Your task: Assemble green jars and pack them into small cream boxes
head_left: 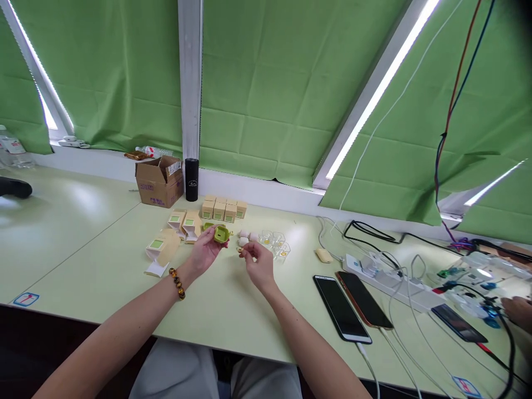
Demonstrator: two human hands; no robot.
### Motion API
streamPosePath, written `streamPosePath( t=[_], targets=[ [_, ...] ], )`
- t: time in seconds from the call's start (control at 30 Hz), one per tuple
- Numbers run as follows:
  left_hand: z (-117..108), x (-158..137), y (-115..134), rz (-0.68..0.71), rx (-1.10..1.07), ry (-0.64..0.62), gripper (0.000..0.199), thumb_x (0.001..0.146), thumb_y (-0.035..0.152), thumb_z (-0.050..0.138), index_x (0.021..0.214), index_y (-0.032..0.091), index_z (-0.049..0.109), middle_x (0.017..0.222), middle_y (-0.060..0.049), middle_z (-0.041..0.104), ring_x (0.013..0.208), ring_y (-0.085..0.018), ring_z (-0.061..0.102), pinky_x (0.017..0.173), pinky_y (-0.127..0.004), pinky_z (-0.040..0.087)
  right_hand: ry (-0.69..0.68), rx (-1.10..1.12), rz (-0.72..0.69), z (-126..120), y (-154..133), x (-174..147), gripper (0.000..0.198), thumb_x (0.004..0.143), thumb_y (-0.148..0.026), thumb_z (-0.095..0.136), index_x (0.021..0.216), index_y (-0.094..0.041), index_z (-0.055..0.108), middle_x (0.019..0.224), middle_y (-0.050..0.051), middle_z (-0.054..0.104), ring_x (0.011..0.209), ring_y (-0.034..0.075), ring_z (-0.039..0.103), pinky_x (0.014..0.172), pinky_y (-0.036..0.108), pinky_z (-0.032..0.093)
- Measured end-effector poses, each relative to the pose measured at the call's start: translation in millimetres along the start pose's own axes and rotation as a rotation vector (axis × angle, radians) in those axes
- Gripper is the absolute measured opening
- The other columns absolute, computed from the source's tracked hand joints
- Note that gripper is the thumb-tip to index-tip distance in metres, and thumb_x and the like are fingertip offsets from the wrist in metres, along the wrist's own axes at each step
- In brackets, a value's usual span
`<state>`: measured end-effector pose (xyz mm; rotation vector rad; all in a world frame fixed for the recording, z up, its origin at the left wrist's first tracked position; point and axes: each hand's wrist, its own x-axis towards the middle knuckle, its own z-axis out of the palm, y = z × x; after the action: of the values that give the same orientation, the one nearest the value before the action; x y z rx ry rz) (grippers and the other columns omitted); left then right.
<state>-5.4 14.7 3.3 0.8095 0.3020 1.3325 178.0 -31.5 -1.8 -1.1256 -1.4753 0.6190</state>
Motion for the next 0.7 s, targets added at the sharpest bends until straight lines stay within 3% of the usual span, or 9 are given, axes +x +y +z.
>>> streamPosePath(
  t=[0.1,0.23,0.4,0.7],
  targets=[
    [1.1,-2.8,0.1,-0.013,0.049,-0.069,0.031,0.088,0.034,0.075,0.112,0.016,0.070,0.101,-0.009,0.071,0.085,-0.020,0.068,0.078,-0.034,0.054,0.063,0.319,0.028,-6.8,-4.8,0.3,0.017,0.086,-0.036,0.069,0.085,-0.021,0.061,0.082,0.004,0.070,0.070,0.020,0.073,0.057,0.030,0.054],
    [1.6,-5.8,1.7,-0.041,0.143,-0.142,0.040,0.084,0.026,0.081,0.122,0.019,0.069,0.106,-0.009,0.072,0.091,-0.018,0.068,0.085,-0.032,0.053,0.096,0.470,-0.007,-5.8,-13.9,-1.1,0.021,0.087,-0.039,0.072,0.086,-0.021,0.062,0.078,0.003,0.069,0.065,0.017,0.067,0.057,0.031,0.055],
    [4.2,-8.1,2.4,-0.061,0.269,-0.201,0.055,0.078,0.022,0.086,0.130,0.017,0.069,0.123,-0.014,0.072,0.112,-0.023,0.067,0.097,-0.032,0.050,0.123,0.427,-0.040,-1.5,-22.5,-6.6,0.017,0.092,-0.037,0.068,0.097,-0.022,0.062,0.075,-0.001,0.063,0.062,0.014,0.060,0.056,0.028,0.051],
    [4.4,-7.7,-1.9,-0.029,0.389,-0.267,0.053,0.073,0.020,0.088,0.124,0.017,0.072,0.123,-0.015,0.072,0.116,-0.026,0.066,0.100,-0.036,0.050,0.155,0.288,-0.094,-0.1,-20.9,-7.0,0.013,0.098,-0.035,0.058,0.094,-0.023,0.061,0.087,0.001,0.064,0.068,0.012,0.058,0.059,0.026,0.050]
  ],
)
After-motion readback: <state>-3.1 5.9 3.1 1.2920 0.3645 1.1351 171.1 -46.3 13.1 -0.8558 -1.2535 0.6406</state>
